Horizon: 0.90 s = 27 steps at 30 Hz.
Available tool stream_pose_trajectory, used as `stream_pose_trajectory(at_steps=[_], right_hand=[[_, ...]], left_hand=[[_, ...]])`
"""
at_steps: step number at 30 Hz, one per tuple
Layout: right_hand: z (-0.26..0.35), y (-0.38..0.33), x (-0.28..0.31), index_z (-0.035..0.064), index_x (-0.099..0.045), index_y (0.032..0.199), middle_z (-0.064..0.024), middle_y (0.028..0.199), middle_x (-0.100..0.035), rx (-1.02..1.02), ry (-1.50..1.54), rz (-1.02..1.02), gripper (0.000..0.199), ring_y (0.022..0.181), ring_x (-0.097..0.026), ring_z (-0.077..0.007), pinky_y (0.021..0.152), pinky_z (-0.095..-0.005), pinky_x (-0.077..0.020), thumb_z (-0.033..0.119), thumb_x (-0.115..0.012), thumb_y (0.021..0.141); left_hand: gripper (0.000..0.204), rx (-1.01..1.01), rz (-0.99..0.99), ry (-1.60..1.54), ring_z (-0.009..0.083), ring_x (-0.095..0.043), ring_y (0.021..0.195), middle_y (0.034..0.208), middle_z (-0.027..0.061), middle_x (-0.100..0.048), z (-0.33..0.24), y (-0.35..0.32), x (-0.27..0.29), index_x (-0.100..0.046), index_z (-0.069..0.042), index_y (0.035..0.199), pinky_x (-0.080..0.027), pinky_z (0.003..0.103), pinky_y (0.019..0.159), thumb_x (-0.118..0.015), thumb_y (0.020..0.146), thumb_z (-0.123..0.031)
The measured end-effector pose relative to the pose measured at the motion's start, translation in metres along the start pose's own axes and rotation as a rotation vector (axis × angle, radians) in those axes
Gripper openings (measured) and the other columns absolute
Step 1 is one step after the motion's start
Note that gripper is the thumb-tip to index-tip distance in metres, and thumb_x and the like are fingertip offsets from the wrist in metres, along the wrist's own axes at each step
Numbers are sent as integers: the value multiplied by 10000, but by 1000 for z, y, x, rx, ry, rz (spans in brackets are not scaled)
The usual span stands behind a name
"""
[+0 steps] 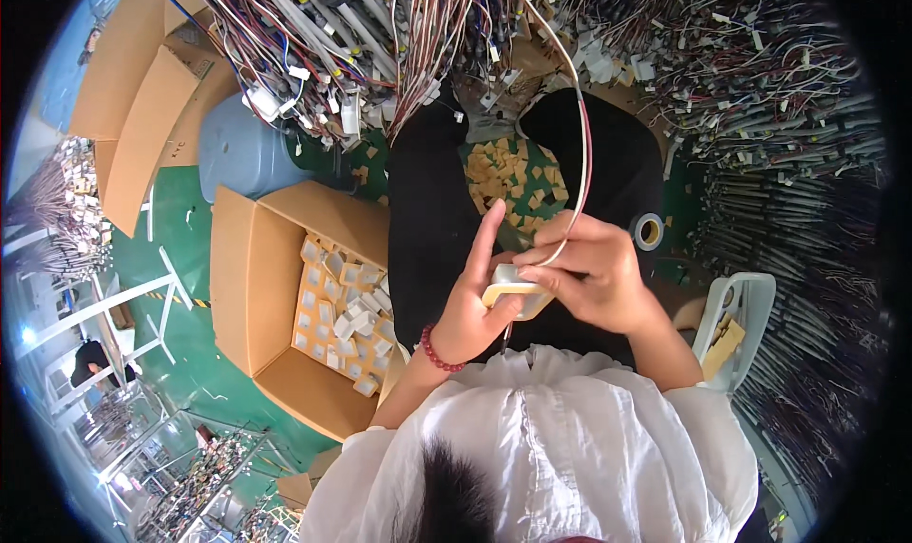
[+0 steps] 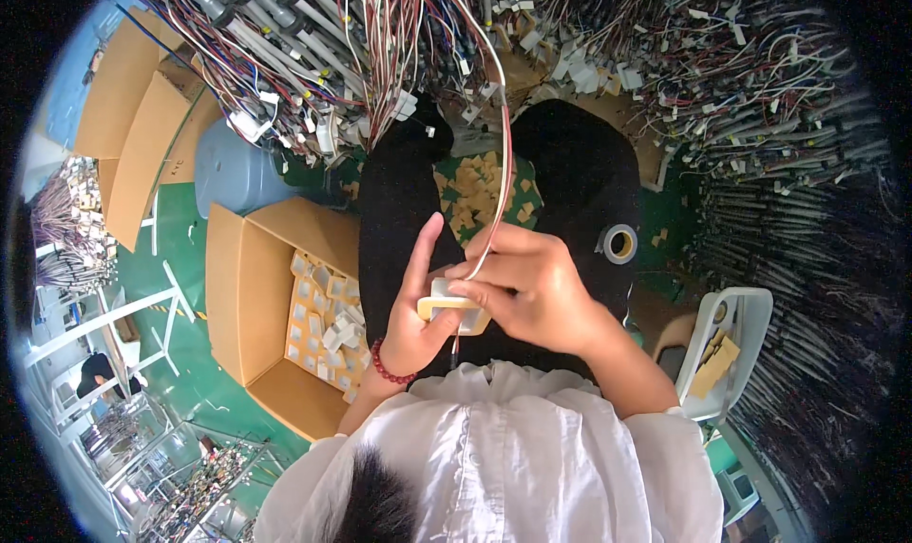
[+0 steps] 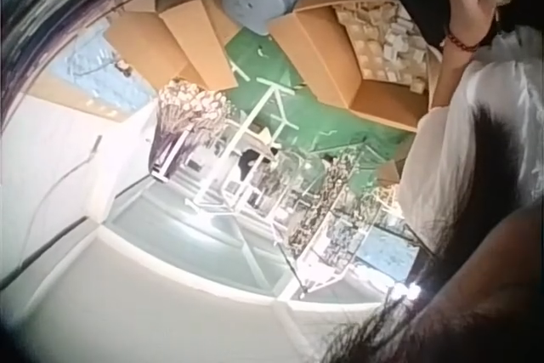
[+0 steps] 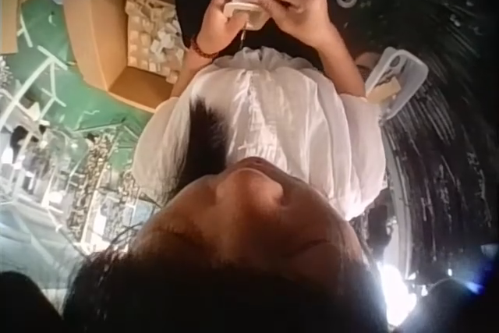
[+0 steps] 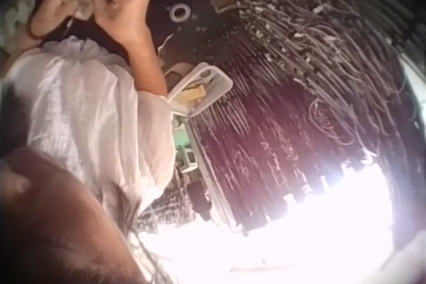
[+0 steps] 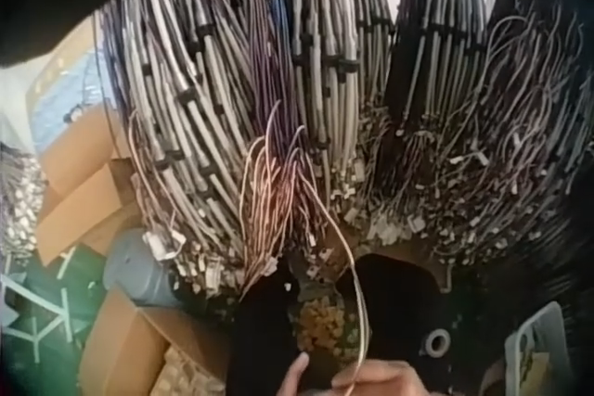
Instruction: The person is wrapping electrical components and wires with black tape in a wire factory.
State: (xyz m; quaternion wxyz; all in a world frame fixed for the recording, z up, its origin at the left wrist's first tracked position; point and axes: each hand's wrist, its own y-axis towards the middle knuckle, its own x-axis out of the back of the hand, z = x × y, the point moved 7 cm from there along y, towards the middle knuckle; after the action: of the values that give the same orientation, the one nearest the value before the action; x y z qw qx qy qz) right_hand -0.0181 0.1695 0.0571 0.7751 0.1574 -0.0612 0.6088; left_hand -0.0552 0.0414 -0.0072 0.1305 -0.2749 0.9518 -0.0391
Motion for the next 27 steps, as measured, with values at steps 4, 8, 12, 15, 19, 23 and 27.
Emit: stream_pose_trajectory(at_steps=[4, 8, 12, 15, 19, 23, 27], right_hand=[[-47, -7, -1, -10, -634, 1136, -54, 961, -644, -391, 641, 116, 316, 806, -588, -129, 730, -265, -492, 97, -673, 841], [-67, -27, 41, -19, -617, 1143, -63, 955, -632, -428, 539, -269, 296, 765, -571, -112, 683, -244, -479, 113, -627, 878], [-40, -54, 75, -27, -666, 1033, -76, 979, -611, -299, 160, -410, 185, 831, -582, -116, 733, -223, -464, 34, -612, 867], [-34, -75, 110, 28, -651, 1096, -108, 1139, -558, -302, -194, -329, 370, 1078, -547, -223, 930, -309, -409, 5, -687, 729], [-63, -94, 97, 117, -504, 1304, -136, 1327, -437, -423, -549, -128, 753, 1212, -445, -336, 1008, -390, -391, 31, -790, 613], [-84, -97, 90, 90, -553, 1240, -129, 1232, -506, -401, -629, -194, 675, 1136, -490, -339, 948, -387, -431, -10, -767, 608], [-85, -96, 95, 79, -588, 1197, -129, 1175, -545, -359, -685, -211, 648, 1087, -518, -337, 913, -382, -453, -42, -747, 580]], left_hand=[[833, -74, -87, 74, 162, -585, 898, 1115, 134, -569, -1, 3, 1, -35, -58, 1491, -475, 277, 800, -594, 879, -144], [869, -80, -66, 124, 140, -573, 842, 1004, 112, -569, -10, 4, 5, 58, -18, 1469, -493, 274, 746, -577, 875, -20], [946, -106, 33, -47, 209, -582, 950, 1107, 161, -546, 13, 10, 6, 66, -105, 1488, -506, 334, 812, -650, 875, -187], [841, 50, 61, -430, 260, -591, 980, 1163, 201, -521, 19, 10, 7, 35, -141, 1494, -532, 367, 799, -479, 930, -493], [496, 51, 12, -197, 331, -613, 960, 1221, 198, -491, 23, 3, 9, -277, -50, 1371, -532, 447, 821, -391, 972, -321], [372, 173, 0, -523, 392, -602, 1000, 1188, 215, -527, 29, 10, -1, -371, -66, 1222, -519, 499, 845, -403, 965, -333], [360, 223, 6, -640, 398, -623, 939, 1129, 222, -554, 37, 17, -9, -383, -87, 1207, -536, 467, 787, -409, 960, -349]])
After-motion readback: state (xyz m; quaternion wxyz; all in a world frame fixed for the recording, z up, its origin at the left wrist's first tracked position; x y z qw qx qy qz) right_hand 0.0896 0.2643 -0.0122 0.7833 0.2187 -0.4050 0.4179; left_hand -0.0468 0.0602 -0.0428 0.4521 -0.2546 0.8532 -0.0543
